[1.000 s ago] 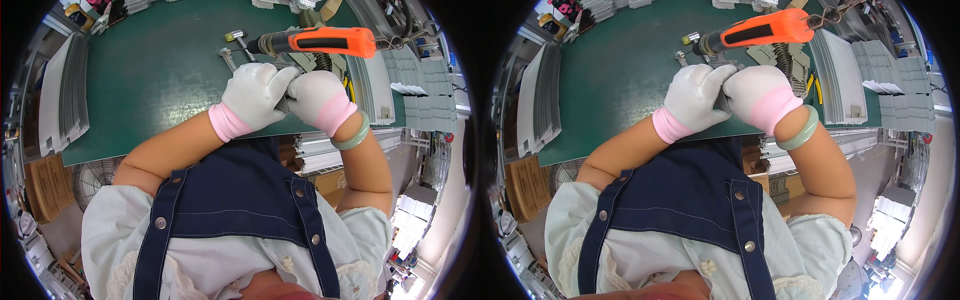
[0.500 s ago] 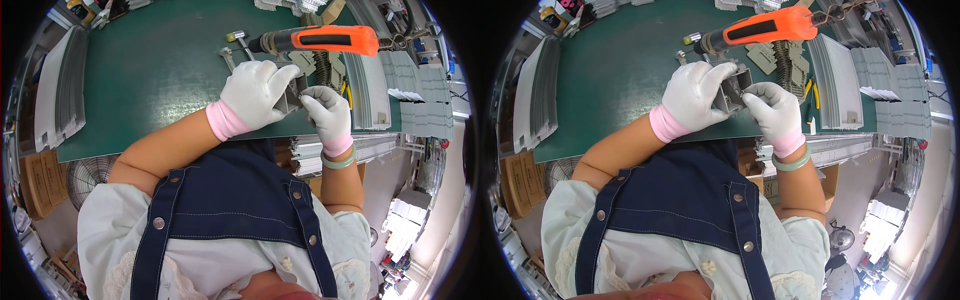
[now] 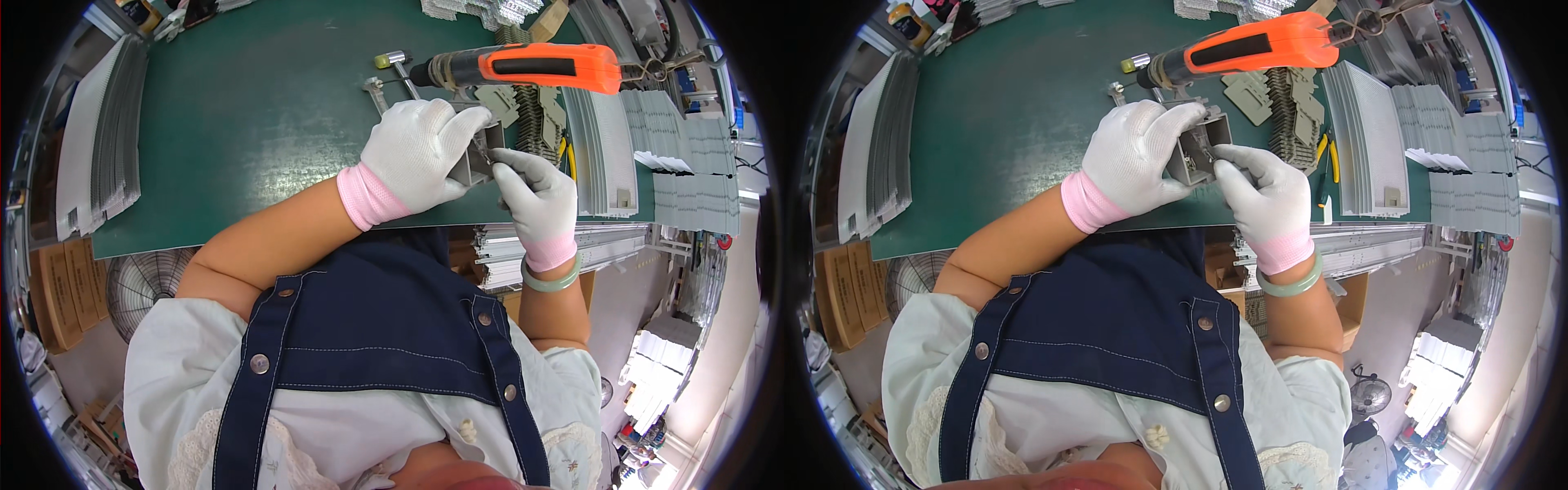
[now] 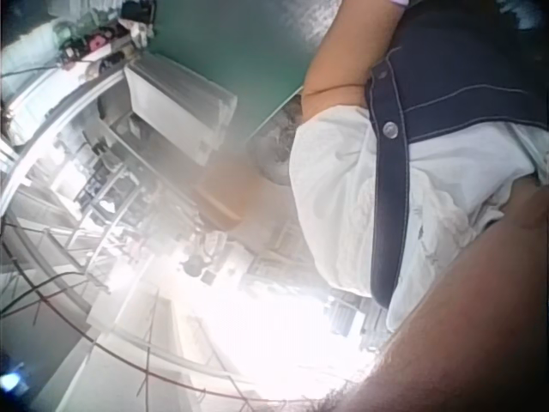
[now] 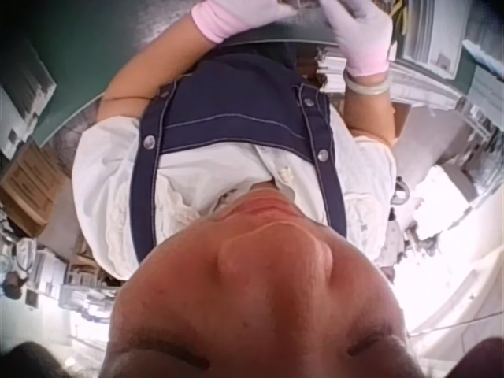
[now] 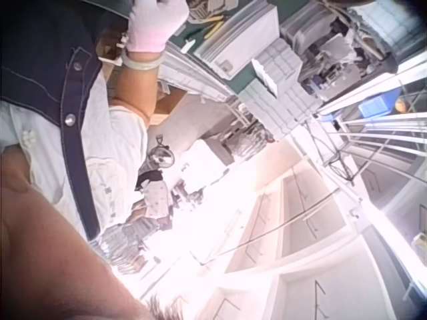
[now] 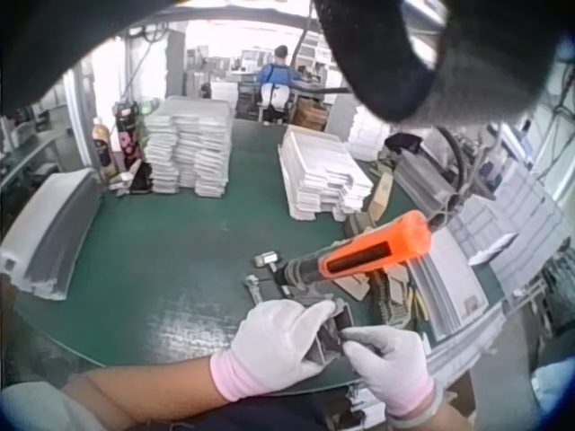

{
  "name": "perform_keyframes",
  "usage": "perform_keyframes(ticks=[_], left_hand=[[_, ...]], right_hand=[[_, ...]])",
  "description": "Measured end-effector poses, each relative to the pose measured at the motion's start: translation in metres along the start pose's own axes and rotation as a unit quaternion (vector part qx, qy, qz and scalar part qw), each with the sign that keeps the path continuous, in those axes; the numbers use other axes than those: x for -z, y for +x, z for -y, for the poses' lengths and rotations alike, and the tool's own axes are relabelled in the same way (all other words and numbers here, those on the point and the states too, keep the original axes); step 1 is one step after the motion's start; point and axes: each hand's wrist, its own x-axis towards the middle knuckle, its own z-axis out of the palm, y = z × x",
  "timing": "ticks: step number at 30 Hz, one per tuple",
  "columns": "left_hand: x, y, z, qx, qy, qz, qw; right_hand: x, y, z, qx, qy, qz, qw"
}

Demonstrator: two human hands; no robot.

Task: The person assembles a small metal box by inserting components and securing them with a power drill. They also use a screwdriver to adjust parts inside the box. The person handles the box and tools with gloved hands on a green workbench.

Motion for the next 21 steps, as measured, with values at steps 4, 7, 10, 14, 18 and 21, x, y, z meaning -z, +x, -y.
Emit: perform_keyframes(ticks=[4,7,10,14,18,21], left_hand=[[0.001,0.0,0.0,-0.002,0.002,-0.007,1.0],[0.0,-0.001,0.001,-0.004,-0.002,-0.013,1.0],[0.002,-0.002,0.001,-0.002,-0.002,-0.009,1.0],[0.004,0.0,0.0,-0.007,-0.005,-0.01,1.0],[0.003,0.0,0.002,-0.008,-0.002,-0.013,1.0],[0.002,-0.001,0.002,-0.008,-0.005,-0.019,1.0]], right_hand=[[-0.003,-0.002,-0.003,-0.003,0.031,-0.01,0.999],[-0.005,-0.003,-0.01,0.025,0.03,-0.014,0.999],[-0.006,-0.007,-0.017,0.051,0.029,-0.018,0.998],[-0.006,-0.009,-0.021,0.043,0.034,-0.034,0.998],[-0.001,-0.012,-0.028,0.069,0.035,-0.005,0.997],[-0.002,-0.014,-0.03,0.14,-0.031,-0.021,0.989]])
